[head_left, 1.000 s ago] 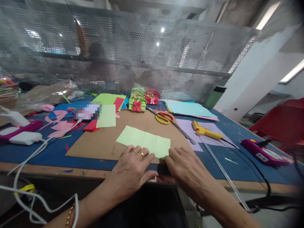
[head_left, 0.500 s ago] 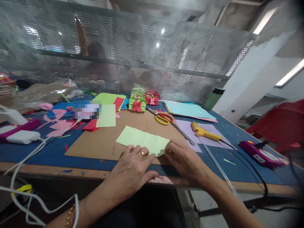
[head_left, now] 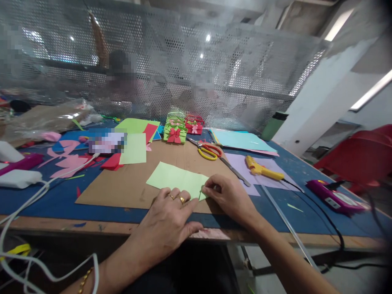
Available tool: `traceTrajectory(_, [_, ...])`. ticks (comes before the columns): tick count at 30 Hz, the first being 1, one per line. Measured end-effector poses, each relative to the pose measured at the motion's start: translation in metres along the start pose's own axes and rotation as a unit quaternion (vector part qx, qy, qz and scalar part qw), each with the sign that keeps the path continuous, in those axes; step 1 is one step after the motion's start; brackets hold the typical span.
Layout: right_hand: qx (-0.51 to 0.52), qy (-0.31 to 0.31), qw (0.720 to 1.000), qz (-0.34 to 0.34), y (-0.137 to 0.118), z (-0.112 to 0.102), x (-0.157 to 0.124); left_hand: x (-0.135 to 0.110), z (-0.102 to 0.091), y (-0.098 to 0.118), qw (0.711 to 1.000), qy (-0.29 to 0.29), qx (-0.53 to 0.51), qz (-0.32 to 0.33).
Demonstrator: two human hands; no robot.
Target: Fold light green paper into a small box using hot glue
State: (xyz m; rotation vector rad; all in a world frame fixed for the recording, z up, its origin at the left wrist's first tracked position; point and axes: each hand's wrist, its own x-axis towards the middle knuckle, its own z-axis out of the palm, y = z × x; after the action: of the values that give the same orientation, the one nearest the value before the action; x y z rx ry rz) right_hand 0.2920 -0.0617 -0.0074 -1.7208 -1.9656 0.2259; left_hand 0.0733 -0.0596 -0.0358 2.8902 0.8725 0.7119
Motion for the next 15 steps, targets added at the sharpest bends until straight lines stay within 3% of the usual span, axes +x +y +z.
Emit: traceTrajectory(15, [-0.044,-0.002,0.997,0.061,-0.0113,-0.0019,0.0011,-0.0011,0.0019,0.0012,1.000,0.008,0.003,0.000])
